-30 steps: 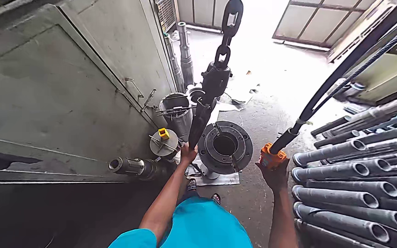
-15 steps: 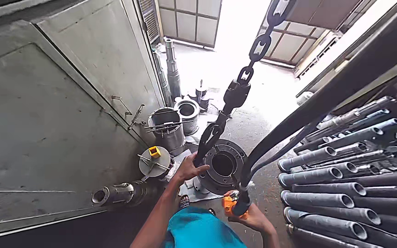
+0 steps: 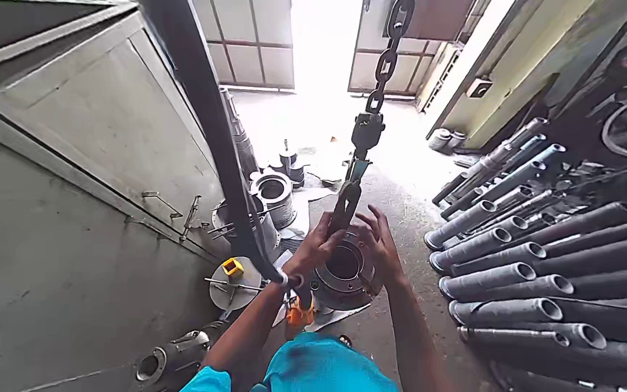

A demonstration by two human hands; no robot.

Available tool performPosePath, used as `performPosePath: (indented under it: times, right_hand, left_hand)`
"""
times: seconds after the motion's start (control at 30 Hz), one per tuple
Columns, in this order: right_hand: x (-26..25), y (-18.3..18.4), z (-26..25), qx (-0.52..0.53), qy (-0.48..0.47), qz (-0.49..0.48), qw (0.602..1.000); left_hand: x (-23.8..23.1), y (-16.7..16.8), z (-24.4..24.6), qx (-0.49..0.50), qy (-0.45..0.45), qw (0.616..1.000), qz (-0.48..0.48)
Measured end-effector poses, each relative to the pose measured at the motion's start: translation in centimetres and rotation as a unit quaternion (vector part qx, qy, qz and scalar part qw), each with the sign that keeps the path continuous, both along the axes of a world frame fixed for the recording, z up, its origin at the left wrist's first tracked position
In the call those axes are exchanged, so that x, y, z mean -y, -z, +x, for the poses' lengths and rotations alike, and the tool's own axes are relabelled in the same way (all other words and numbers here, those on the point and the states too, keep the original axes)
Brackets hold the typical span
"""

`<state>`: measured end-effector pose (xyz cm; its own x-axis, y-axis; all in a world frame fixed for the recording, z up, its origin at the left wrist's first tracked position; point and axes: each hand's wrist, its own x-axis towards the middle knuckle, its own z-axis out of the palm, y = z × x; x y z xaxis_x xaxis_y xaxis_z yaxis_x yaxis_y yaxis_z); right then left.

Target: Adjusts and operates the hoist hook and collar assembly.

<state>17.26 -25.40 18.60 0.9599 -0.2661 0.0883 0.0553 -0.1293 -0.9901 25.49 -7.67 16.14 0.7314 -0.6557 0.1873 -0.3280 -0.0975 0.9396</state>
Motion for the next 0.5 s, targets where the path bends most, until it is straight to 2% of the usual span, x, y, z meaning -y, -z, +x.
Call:
performPosePath:
  times: [0.07,0.17,0.2,0.3,0.43,0.5]
  right_hand:
    - [-0.5,-0.6,1.9,0.020,0.020,0.025,0.999]
    - [-1.4,-0.9,2.8,0.044,-0.015,0.063,0.997]
    - [-2.1,-0.7,2.6,0.043,-0.018,0.073,0.996]
    - [-3.4,0.2,1.5,0.044,-0.021,0.046,0.998]
    - [-3.2,0.1,0.4,0.040,-0.058,-0.017,0.997]
    - [-2.7,0.0,-0.2,0.034,-0.063,-0.031,0.997]
  left_hand:
    - [-1.0,-1.4,-0.1,0.058,0.002,0.998,0.034]
    - [-1.3,-3.8,1.8,0.172,-0.116,0.978,-0.006]
    - [-1.1,-5.4,2.1,0.178,-0.113,0.978,-0.015]
    - [0.8,-9.4,2.8,0.181,-0.020,0.983,-0.035]
    - [2.2,-11.0,6.5,0.195,0.157,0.964,-0.089]
    - [1.7,-11.5,6.7,0.263,0.159,0.950,-0.061]
